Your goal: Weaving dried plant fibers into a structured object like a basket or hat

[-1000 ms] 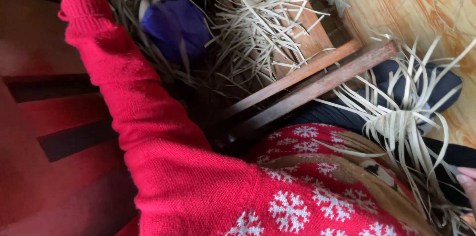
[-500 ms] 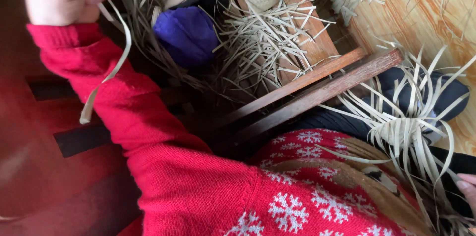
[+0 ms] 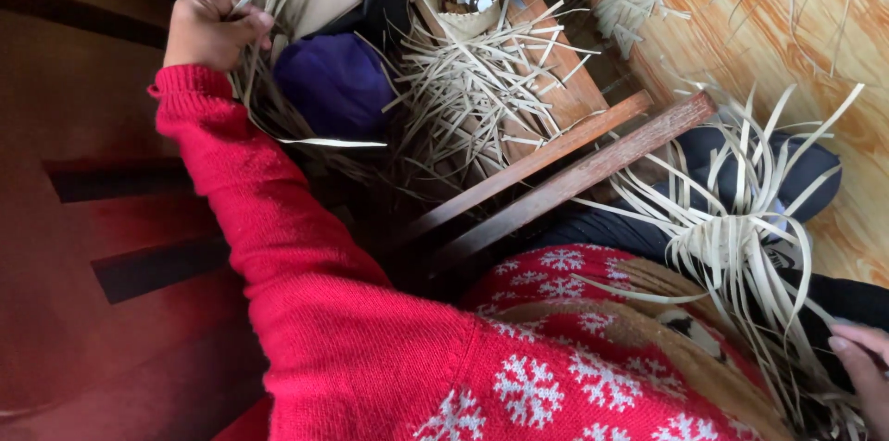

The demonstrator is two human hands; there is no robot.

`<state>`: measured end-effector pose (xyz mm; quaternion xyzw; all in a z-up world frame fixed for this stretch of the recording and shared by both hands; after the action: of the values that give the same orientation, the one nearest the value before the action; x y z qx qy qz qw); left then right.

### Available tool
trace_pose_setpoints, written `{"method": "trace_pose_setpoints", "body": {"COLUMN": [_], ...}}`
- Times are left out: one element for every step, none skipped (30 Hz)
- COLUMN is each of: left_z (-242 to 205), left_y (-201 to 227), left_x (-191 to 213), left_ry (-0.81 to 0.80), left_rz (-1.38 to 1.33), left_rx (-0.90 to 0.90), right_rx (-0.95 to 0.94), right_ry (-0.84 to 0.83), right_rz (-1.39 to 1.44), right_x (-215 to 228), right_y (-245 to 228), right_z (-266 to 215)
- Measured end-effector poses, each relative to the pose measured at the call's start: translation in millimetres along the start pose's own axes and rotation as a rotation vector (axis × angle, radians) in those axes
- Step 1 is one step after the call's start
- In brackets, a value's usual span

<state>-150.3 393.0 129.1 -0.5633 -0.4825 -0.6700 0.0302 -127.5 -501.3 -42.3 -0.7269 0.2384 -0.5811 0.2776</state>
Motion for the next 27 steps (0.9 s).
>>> {"method": "trace_pose_setpoints", "body": {"left_z": [2.9,26.8,50.7,71.4,74.4,72.8,70.4,25.0,-1.9,-30.2,-38.0,-42.0,-47.5,-43.4,-40.1,-37.7,-37.0,-38.2,-39.8,-40.4,-40.2,-39.8,-24.0,-7.0,5.0,4.2,0.6], "left_y": [-5.3,-46.6,-83.8,-120.2,-123.3,-122.1,-123.1,-88.7,-42.5,23.8,30.3,43.9,59.5,58.1,61.3,64.5,69.9,71.8,73.3,74.8,72.7,70.8,36.5,5.7,-20.2,-27.8,-35.8], "left_x": [1.2,0.1,8.4,12.0,15.9,25.9,36.0,11.9,10.5,22.9,18.1,7.1,-2.7,-15.0,-28.9,-42.5,-48.3,-57.7,-67.4,-65.0,-61.6,-56.6,-52.6,-31.8,-12.5,0.1,18.1], "left_ry": [0.025,0.021,0.229,0.429,0.419,0.570,0.716,0.707,0.521,0.328,0.327,0.170,0.008,0.009,-0.067,-0.144,-0.145,-0.186,-0.226,-0.224,-0.156,-0.089,-0.087,0.207,0.489,0.500,0.635], "left_rz": [0.027,0.028,0.197,0.366,0.365,0.217,0.063,0.066,-0.214,-0.481,-0.480,-0.660,-0.837,-0.838,-0.918,-0.997,-0.997,-0.979,-0.960,-0.958,-0.769,-0.577,-0.573,-0.208,0.169,0.175,0.293], "left_rx": [0.013,0.012,-0.068,-0.152,-0.152,-0.259,-0.367,-0.357,-0.152,0.053,0.064,0.021,-0.021,-0.027,-0.087,-0.148,-0.153,-0.094,-0.035,-0.032,-0.008,0.015,0.017,-0.117,-0.247,-0.244,-0.204], "right_rx": [-0.032,-0.036,-0.048,-0.066,-0.075,0.049,0.173,0.167,0.124,0.086,0.085,0.081,0.077,0.079,0.083,0.085,0.086,0.099,0.111,0.111,0.075,0.041,0.041,-0.011,-0.062,-0.053,-0.007], "right_ry": [-0.003,-0.002,-0.009,-0.016,-0.017,-0.025,-0.036,-0.046,-0.064,-0.081,-0.090,-0.066,-0.041,-0.036,-0.034,-0.033,-0.028,-0.032,-0.035,-0.039,-0.043,-0.047,-0.051,-0.039,-0.028,-0.033,-0.031], "right_rz": [0.011,0.010,0.013,0.012,0.007,-0.046,-0.097,-0.103,-0.109,-0.114,-0.120,-0.096,-0.073,-0.071,-0.080,-0.088,-0.087,-0.080,-0.074,-0.073,-0.081,-0.087,-0.083,-0.033,0.018,0.024,0.027], "right_x": [0.4,-1.1,-3.2,-3.3,-2.9,-2.2,-2.4,-0.4,1.0,1.9,2.3,2.5,3.7,3.5,3.6,3.9,2.9,2.6,2.0,1.7,1.3,-0.9,-1.2,-2.2,-2.9,-6.2,-9.2], "right_y": [-14.0,-18.3,-21.8,-24.6,-9.8,-1.2,7.4,6.3,6.6,6.8,6.8,6.6,6.3,-0.2,-6.8,-13.1,-10.0,-7.3,-4.3,5.0,16.2,27.5,23.5,21.1,18.3,29.5,38.7], "right_z": [-3.3,-1.7,0.5,-0.5,3.4,5.7,7.0,6.3,5.4,7.6,5.6,4.8,3.9,3.7,3.4,2.3,3.6,3.2,2.9,3.1,3.4,4.0,-2.1,-4.8,-8.3,-7.0,-5.9]}}
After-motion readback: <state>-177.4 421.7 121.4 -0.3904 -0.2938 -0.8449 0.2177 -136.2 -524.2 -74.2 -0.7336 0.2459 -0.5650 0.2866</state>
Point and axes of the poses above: each hand's wrist, its own z-axis towards the middle knuckle, its own x-axis out of the back of the hand, y = z × x, the point moved 5 cm from there along z, towards the middle knuckle, and after that the axes turned 6 degrees about y, right-handed, at the moved point
